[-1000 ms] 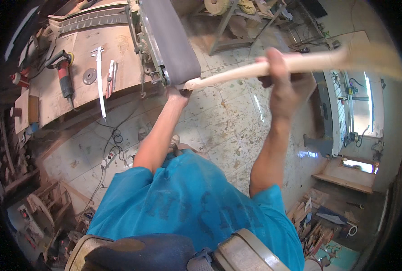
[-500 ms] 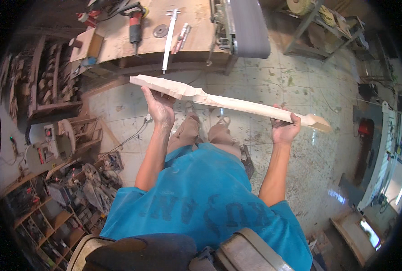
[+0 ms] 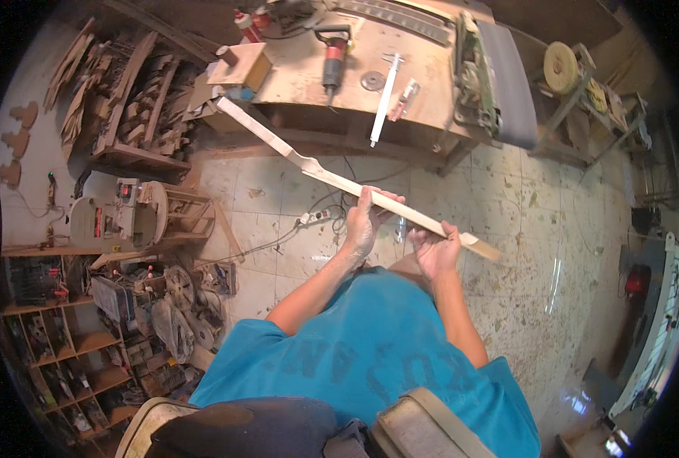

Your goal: The person shapes a wooden guitar neck by using a belt sander and checks the thickness with a caliper.

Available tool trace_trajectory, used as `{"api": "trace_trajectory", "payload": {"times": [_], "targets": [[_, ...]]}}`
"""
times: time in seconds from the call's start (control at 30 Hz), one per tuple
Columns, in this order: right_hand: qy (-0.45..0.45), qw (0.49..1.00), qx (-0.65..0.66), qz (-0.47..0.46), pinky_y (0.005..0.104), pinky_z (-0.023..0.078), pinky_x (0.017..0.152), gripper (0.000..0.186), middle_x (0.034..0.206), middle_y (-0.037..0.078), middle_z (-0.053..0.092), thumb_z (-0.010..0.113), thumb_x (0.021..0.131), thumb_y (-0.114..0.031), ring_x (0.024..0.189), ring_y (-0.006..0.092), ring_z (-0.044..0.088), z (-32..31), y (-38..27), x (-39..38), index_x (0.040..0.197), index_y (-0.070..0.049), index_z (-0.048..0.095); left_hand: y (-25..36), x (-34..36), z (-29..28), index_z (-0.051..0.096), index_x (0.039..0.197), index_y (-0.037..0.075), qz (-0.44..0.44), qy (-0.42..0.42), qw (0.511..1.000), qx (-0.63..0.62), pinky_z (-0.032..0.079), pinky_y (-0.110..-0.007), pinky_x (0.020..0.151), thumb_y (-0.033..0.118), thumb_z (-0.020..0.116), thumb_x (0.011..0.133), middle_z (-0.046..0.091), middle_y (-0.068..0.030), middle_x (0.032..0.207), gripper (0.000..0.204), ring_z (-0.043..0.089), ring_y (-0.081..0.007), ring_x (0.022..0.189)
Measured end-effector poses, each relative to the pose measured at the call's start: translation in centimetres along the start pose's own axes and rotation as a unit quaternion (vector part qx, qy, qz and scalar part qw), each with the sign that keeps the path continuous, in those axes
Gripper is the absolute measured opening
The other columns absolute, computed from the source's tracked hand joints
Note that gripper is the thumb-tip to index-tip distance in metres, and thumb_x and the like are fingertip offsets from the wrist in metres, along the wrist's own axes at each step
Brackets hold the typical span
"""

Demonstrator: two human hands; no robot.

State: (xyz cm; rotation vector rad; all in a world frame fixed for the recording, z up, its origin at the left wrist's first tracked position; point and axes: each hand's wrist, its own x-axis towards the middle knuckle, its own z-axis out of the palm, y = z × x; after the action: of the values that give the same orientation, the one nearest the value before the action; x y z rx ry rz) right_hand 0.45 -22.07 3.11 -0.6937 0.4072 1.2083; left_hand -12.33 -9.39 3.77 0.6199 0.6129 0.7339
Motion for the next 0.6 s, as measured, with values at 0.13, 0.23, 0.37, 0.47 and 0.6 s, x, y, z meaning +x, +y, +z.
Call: {"api": "trace_trajectory", "payload": {"times": [0.13, 0.23, 0.37, 0.47, 0.6], "targets": [[-0.164, 0.917, -0.305, 0.197, 0.0340, 0.060, 0.077, 0.060, 0.122, 0.027, 0.063, 0.050, 0.100, -0.047, 0.086, 0.0235, 0.068, 3.7, 3.3, -0.2, 0.119, 0.010, 0.056, 5.0, 3.2, -4.3, 0.048, 0.111, 0.002, 0.125, 0.129, 0.983, 0.035, 0.056, -0.039, 0.077, 0.053, 0.041, 0.104, 0.064, -0.0129, 0.084, 0.051, 0.068, -0.0248, 0.077], [-0.186, 0.814, -0.516, 0.194, 0.0322, 0.059, 0.076, 0.058, 0.117, 0.020, 0.067, 0.053, 0.101, -0.048, 0.088, 0.0216, 0.069, 6.0, 4.1, 1.0, 0.120, 0.006, 0.060, 11.1, 5.0, -8.2, 0.051, 0.117, 0.002, 0.193, 0.179, 0.961, 0.084, 0.059, -0.037, 0.065, 0.056, 0.045, 0.101, 0.052, -0.0024, 0.074, 0.057, 0.058, -0.0147, 0.063], [-0.121, 0.835, -0.533, 0.062, 0.0304, 0.057, 0.072, 0.043, 0.101, 0.013, 0.071, 0.059, 0.099, -0.041, 0.081, 0.0166, 0.068, 10.4, 2.6, 7.1, 0.109, 0.001, 0.064, 19.4, 6.0, -13.0, 0.041, 0.146, 0.006, 0.258, 0.192, 0.926, 0.199, 0.047, -0.026, 0.046, 0.059, 0.047, 0.100, 0.044, 0.0016, 0.069, 0.070, 0.046, -0.0078, 0.050], [-0.061, 0.812, -0.578, -0.059, 0.0274, 0.055, 0.066, 0.041, 0.095, 0.010, 0.070, 0.063, 0.097, -0.041, 0.078, 0.0137, 0.066, 13.2, 1.3, 15.6, 0.105, 0.000, 0.064, 24.6, 4.8, -13.6, 0.049, 0.139, 0.007, 0.236, 0.179, 0.917, 0.267, 0.043, -0.024, 0.045, 0.049, 0.049, 0.102, 0.044, 0.0028, 0.066, 0.056, 0.043, -0.0060, 0.050], [0.016, 0.630, -0.751, -0.196, 0.0346, 0.053, 0.081, 0.064, 0.103, 0.020, 0.068, 0.072, 0.087, -0.042, 0.092, 0.0273, 0.067, 12.1, -0.8, 31.4, 0.124, 0.006, 0.052, 28.3, 4.6, -11.2, 0.055, 0.130, 0.006, 0.136, 0.166, 0.909, 0.356, 0.039, -0.024, 0.040, 0.044, 0.054, 0.101, 0.043, 0.0027, 0.062, 0.048, 0.042, -0.0060, 0.048]]}}
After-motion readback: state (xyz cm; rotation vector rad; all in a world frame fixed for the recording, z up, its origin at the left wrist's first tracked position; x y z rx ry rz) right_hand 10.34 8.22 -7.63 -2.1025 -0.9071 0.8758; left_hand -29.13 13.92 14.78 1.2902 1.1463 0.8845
